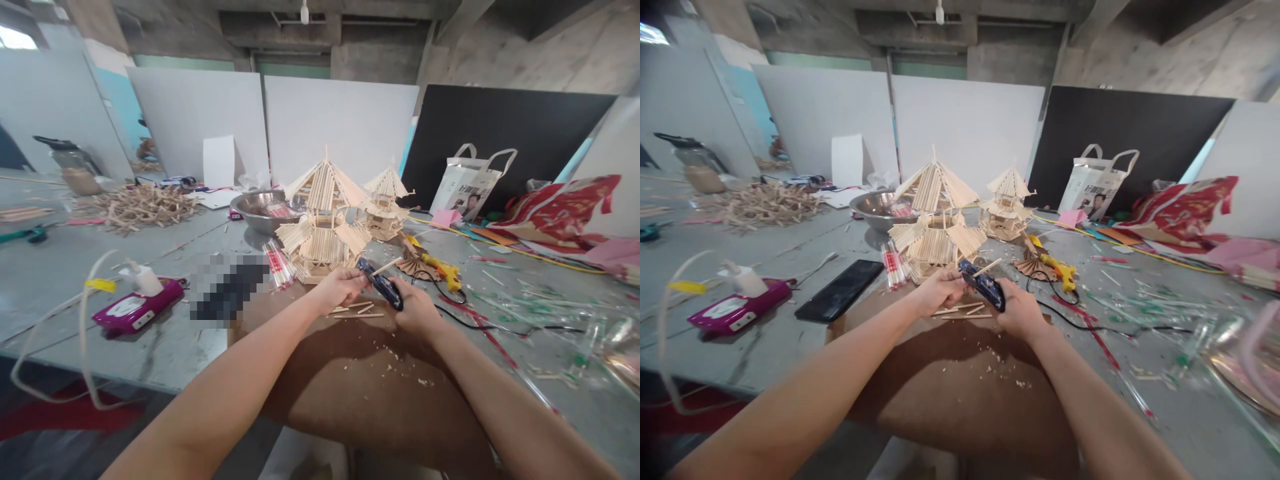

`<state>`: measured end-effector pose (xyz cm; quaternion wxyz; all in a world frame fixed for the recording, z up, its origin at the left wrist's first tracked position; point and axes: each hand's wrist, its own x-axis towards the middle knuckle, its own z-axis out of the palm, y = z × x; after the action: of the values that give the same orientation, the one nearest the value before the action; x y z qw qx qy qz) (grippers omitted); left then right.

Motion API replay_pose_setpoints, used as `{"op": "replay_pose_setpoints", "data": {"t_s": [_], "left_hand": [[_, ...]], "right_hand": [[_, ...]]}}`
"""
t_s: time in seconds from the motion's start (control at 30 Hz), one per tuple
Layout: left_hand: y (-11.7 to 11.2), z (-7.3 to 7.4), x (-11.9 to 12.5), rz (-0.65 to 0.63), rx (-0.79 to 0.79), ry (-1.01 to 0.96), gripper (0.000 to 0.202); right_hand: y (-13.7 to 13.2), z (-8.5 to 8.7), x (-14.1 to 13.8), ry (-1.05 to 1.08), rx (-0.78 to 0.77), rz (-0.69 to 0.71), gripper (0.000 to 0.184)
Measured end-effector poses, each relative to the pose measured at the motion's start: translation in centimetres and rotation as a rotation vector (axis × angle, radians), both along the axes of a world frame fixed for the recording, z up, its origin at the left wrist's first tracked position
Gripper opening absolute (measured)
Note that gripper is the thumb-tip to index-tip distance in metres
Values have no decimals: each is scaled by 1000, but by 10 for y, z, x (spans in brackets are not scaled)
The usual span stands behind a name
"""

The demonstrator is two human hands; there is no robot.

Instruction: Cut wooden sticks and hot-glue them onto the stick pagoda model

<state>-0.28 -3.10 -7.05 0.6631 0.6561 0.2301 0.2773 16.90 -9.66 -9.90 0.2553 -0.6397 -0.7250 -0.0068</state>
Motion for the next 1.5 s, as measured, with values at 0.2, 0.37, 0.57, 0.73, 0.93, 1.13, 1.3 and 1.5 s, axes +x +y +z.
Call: {"op": "replay_pose_setpoints", "data": {"t_s": [0.2, 0.37, 0.57, 0.73, 0.93, 1.13, 1.3, 1.5], "left_hand": [[2, -1, -1, -66, -155, -53, 29], [-1, -1, 3, 41, 54, -43, 30], [2, -8, 5, 215, 448, 73, 27], [1, -6, 5, 204, 428, 68, 27], [-7, -4, 5, -23, -40, -82, 27], [-6, -2, 2, -110, -197, -126, 26], [0, -3, 3, 182, 131, 35, 27], [4, -10, 4, 337, 708, 382, 33]], "right_hand": [[-2, 6, -2, -26, -27, -27, 28], [-4, 10, -6, -6, -87, -71, 29], [1, 6, -8, -51, -99, -109, 34], [3, 2, -5, 6, -63, -57, 38], [3, 2, 6, 69, 82, 118, 49], [13, -1, 22, -65, 159, 9, 58], [20, -8, 38, -213, -37, -208, 58], [22, -18, 39, -346, -203, -254, 73]]}}
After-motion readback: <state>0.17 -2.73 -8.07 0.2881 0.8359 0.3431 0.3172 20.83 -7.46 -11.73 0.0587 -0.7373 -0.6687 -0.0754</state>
